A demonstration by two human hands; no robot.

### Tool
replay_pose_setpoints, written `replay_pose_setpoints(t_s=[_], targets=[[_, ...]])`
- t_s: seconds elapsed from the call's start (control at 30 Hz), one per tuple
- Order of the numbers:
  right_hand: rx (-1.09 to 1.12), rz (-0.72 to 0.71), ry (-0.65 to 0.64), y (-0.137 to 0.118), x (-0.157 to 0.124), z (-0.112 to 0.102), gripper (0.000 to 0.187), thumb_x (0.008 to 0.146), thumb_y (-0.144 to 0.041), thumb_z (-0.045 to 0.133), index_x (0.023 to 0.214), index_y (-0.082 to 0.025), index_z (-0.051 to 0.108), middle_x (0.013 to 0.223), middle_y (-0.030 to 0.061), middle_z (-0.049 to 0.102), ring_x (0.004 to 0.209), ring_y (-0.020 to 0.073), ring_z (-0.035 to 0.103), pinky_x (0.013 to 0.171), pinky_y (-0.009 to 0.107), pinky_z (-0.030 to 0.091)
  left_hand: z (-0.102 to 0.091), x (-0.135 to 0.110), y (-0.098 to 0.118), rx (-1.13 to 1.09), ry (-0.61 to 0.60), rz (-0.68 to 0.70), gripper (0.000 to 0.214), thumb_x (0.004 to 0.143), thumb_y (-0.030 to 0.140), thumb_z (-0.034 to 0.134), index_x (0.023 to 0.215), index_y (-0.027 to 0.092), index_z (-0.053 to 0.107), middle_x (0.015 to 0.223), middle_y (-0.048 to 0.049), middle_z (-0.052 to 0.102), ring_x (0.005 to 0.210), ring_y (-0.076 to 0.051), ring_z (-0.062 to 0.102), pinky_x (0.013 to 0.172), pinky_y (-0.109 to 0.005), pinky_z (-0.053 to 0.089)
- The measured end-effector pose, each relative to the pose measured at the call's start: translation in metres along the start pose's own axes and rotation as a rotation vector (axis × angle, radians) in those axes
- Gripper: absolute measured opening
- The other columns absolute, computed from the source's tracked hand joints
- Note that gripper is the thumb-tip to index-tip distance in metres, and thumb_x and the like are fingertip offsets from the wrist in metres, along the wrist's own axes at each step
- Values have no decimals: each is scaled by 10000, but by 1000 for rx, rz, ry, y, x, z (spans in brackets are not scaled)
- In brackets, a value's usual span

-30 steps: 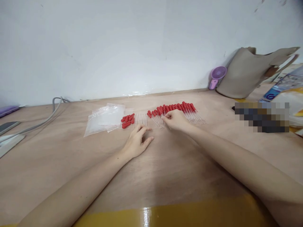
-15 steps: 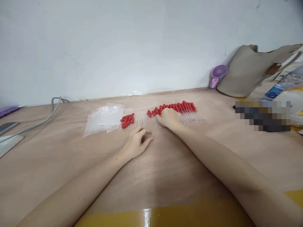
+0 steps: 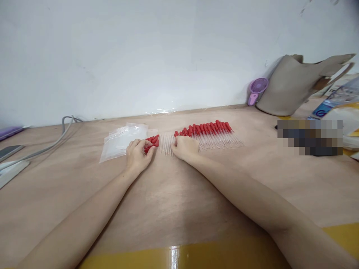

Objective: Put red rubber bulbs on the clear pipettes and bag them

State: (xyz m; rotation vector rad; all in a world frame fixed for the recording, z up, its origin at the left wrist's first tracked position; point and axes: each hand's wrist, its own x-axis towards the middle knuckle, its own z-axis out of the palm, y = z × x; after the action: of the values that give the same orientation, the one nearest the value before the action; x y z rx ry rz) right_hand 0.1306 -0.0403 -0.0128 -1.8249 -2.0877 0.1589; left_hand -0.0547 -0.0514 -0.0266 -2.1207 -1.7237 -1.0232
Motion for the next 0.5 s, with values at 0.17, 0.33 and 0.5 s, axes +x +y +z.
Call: replay_pose_setpoints(t_s=[0.17, 0.33, 0.5], targets=[[18, -3, -9, 4, -1, -2, 243, 785, -307, 459, 885, -192, 649, 876, 98, 665, 833, 229, 616, 661, 318, 446, -1, -2, -1, -77, -102, -73, 166, 745, 343, 565, 813, 199, 611, 806, -19, 535, 673, -154, 536, 660, -294, 445], [-31, 5, -64, 2, -4, -10, 254, 787, -281, 466, 862, -135, 660, 864, 151, 666, 820, 251, 625, 635, 323, 454, 2, -1, -7, -51, -146, -67, 150, 751, 307, 555, 805, 187, 628, 779, -27, 568, 658, -162, 549, 664, -298, 449], [-61, -41, -85, 0, -14, -13, 244, 807, -237, 453, 903, -106, 634, 895, 173, 651, 839, 257, 617, 648, 334, 453, 3, -2, -9, 30, -95, 29, 133, 782, 286, 536, 819, 192, 623, 774, -52, 623, 764, -230, 559, 735, -359, 440]])
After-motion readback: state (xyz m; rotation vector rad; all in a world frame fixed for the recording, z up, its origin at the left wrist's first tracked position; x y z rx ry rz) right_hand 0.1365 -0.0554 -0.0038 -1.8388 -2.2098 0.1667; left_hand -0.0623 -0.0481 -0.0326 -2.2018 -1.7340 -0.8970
